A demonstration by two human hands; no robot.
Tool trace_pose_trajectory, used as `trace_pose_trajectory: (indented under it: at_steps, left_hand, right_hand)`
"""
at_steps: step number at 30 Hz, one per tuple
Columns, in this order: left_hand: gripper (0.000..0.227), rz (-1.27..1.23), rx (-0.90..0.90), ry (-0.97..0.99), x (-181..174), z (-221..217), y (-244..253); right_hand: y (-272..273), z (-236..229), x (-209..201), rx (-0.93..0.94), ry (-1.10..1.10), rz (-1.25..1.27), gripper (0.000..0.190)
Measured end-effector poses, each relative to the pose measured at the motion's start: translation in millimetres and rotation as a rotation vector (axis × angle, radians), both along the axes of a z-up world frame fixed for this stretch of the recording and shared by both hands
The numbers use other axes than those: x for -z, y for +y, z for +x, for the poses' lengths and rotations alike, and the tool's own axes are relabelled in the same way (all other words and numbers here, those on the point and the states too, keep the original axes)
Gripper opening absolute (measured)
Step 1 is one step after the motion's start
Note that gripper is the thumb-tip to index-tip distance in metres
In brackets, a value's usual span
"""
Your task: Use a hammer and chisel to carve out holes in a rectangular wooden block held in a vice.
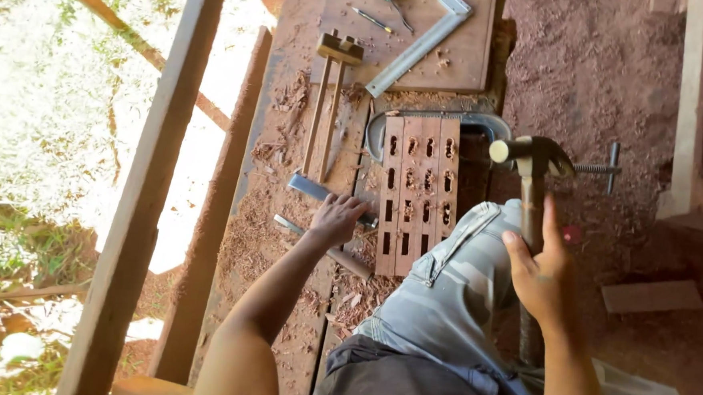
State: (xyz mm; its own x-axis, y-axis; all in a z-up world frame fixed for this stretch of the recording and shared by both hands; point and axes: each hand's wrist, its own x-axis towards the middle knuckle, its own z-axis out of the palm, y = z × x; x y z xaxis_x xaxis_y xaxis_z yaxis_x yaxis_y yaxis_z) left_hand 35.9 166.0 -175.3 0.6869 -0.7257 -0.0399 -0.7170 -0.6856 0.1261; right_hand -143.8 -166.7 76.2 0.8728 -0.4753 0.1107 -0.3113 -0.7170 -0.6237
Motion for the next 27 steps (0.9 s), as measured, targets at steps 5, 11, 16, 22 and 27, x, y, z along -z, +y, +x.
trace_pose_trajectory:
  at_steps: [5, 11, 16, 22, 27]
  left_hand:
    - [0.043, 0.097, -0.653, 0.84, -234.2, 1.6, -43.9]
    - [0.047, -1.054, -0.612, -0.31, -237.7, 62.9, 23.0]
    - [0.045, -1.72, -0.341, -0.619, -374.0, 64.5, 19.5]
    - [0.014, -1.664, -0.076, -0.188, -335.7, 47.9, -89.2]
    - [0.032, -1.39, 0.073, 0.564, -253.9, -8.7, -149.5]
  right_hand:
    - [-14.3, -5.9, 16.0, -0.014, -0.023, 0.016, 0.075]
    - [-11.9, 0.6, 7.4, -0.02, -0.01, 0.121, 0.078]
    - [-2.8, 6.0, -19.4, -0.139, -0.03, 0.161, 0.071]
    - [-1.1, 3.9, -16.4, -0.12, -0.033, 0.103, 0.07]
    - [5.4, 2.2, -10.8, 0.016, 0.026, 0.122, 0.074]
